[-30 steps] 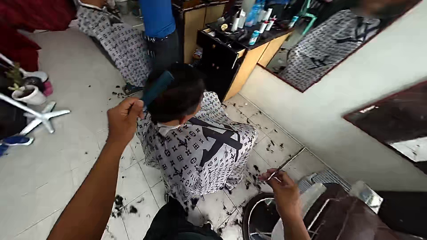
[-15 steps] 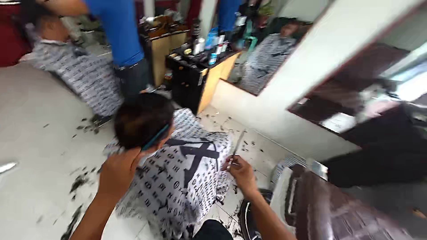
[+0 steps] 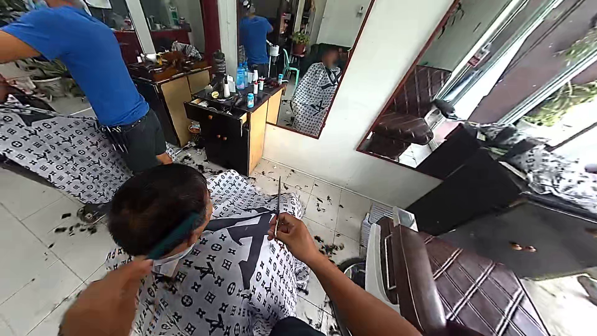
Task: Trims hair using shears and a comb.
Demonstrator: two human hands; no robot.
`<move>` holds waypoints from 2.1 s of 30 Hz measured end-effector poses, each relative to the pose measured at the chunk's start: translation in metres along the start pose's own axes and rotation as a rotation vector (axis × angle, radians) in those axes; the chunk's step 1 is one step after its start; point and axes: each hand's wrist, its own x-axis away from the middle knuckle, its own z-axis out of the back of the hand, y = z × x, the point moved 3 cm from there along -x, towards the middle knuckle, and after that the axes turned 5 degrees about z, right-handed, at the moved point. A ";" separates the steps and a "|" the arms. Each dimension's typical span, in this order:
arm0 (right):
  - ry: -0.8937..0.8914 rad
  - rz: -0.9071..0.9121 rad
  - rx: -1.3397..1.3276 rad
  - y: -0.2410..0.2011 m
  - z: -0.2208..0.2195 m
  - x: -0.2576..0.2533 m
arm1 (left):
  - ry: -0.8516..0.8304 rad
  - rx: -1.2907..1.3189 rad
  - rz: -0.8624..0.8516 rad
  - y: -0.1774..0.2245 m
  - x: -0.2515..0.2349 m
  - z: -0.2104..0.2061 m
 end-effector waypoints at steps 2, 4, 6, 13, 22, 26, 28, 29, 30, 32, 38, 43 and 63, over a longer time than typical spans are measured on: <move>-0.041 0.011 0.002 0.000 -0.002 -0.006 | 0.067 0.089 0.143 -0.011 -0.009 0.020; -0.060 0.018 -0.001 -0.003 -0.005 -0.010 | 0.049 0.021 0.077 -0.007 -0.015 0.013; -0.072 0.045 0.002 -0.007 -0.006 -0.013 | 0.023 -0.112 -0.143 0.001 -0.009 -0.014; -0.071 0.209 0.166 -0.022 -0.014 -0.021 | 0.191 0.096 0.028 -0.009 -0.002 -0.003; -0.131 0.511 0.875 -0.066 -0.039 -0.046 | -0.006 0.321 0.146 -0.022 0.024 -0.058; -0.171 0.733 1.153 -0.079 -0.048 -0.057 | 0.149 0.219 0.103 -0.024 0.012 -0.041; -0.199 0.827 1.252 -0.083 -0.051 -0.065 | 0.220 0.159 0.025 -0.023 0.007 -0.030; -0.215 0.868 1.285 -0.085 -0.052 -0.068 | 0.239 0.139 -0.002 -0.022 0.005 -0.024; -0.234 0.897 1.310 -0.087 -0.053 -0.072 | 0.252 0.124 -0.019 -0.020 0.002 -0.019; -0.269 0.932 1.357 -0.091 -0.057 -0.077 | 0.278 0.115 -0.036 -0.017 -0.002 -0.010; -0.240 1.016 1.432 -0.101 -0.071 -0.080 | 0.371 0.051 -0.131 -0.013 -0.008 0.005; -0.248 1.061 1.421 -0.109 -0.091 -0.075 | 0.385 0.039 -0.188 -0.012 -0.011 0.005; -0.280 0.928 1.263 -0.117 -0.064 -0.048 | 0.373 0.430 0.023 -0.029 -0.015 0.008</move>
